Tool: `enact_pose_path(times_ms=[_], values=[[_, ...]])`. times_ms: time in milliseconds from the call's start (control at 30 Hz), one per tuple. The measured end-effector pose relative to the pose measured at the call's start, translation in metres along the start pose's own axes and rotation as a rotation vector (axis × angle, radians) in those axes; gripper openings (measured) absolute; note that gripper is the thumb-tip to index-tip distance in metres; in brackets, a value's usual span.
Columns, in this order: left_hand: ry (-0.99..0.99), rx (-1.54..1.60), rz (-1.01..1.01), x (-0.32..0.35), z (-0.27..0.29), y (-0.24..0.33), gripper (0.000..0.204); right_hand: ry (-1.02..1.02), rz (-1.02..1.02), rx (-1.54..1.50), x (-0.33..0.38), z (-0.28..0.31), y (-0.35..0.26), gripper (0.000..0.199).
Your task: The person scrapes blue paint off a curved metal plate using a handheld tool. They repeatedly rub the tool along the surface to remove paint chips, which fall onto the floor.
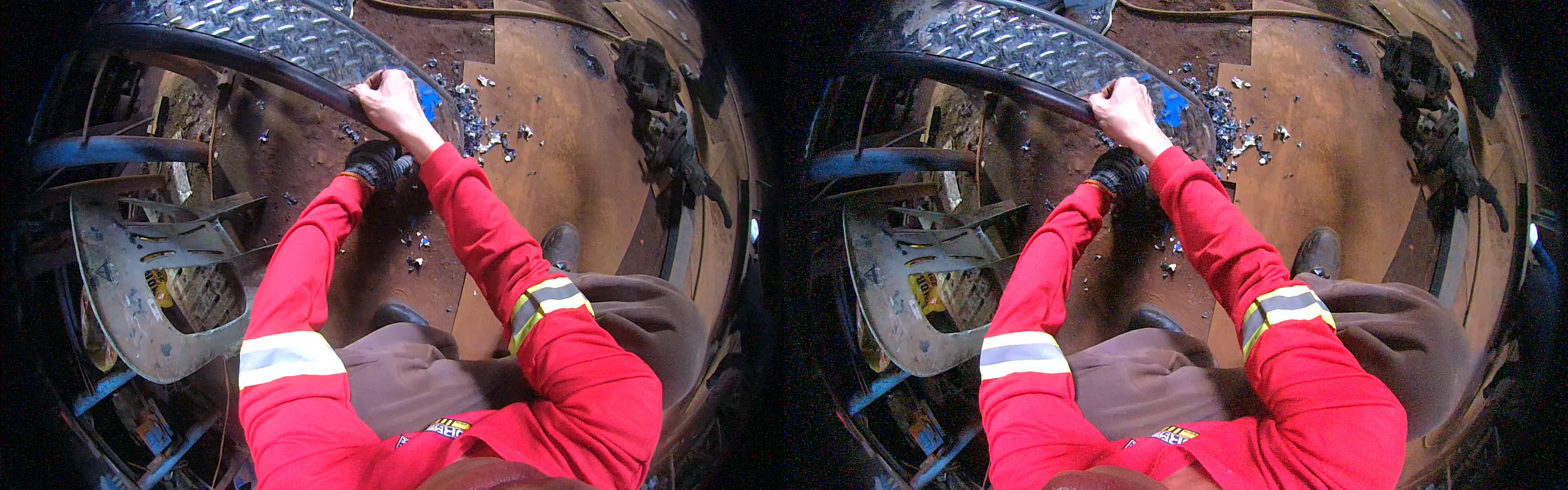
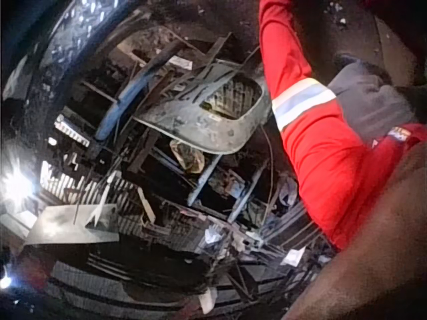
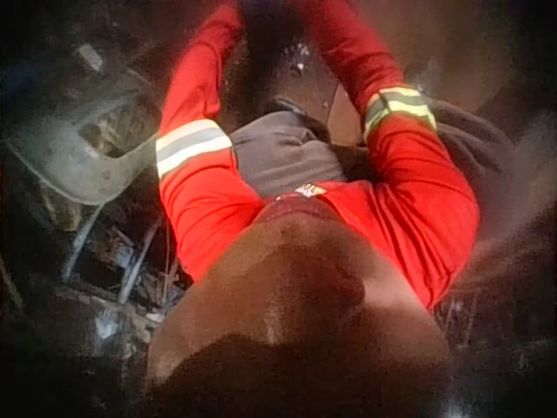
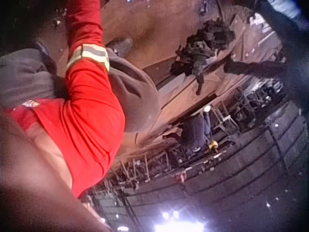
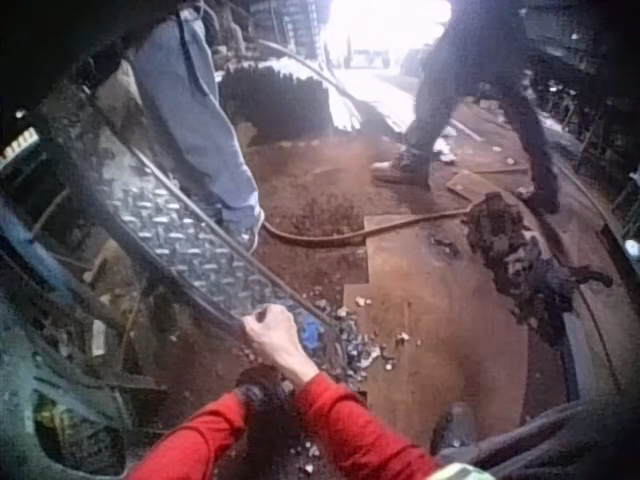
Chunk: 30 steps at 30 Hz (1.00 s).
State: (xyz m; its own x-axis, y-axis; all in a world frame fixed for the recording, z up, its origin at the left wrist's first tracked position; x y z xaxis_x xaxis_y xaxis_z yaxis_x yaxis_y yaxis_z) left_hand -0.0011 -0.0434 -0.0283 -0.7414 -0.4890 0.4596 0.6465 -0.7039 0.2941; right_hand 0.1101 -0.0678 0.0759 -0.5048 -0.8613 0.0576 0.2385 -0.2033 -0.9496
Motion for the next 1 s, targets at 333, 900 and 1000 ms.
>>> enact_pose_path(times_ms=[333,900,1000], values=[[-0.024,-0.010,0.059,0.009,0.004,0.008,0.056,0.195,0.407,-0.286,-0.014,0.023,-0.093,0.035],[0.181,0.213,-0.134,-0.028,-0.034,-0.025,0.051,0.176,0.151,0.191,0.010,0.000,0.008,0.026],[0.146,0.138,-0.091,-0.013,-0.026,-0.025,0.051,0.179,0.114,0.379,0.012,-0.003,-0.010,0.027]])
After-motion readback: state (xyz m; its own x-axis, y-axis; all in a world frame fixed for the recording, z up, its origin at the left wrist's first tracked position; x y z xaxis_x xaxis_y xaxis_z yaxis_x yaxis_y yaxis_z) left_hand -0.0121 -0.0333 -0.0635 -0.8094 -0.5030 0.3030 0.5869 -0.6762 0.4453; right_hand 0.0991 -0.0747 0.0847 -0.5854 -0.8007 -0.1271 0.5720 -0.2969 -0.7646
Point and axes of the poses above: each hand's wrist, its own x-axis away from the middle knuckle, its own z-axis out of the back of the hand, y = z × x, the point moved 1 cm from there along -x, towards the middle knuckle, and after that the axes turned 3 degrees about x, right-handed, at the moved point
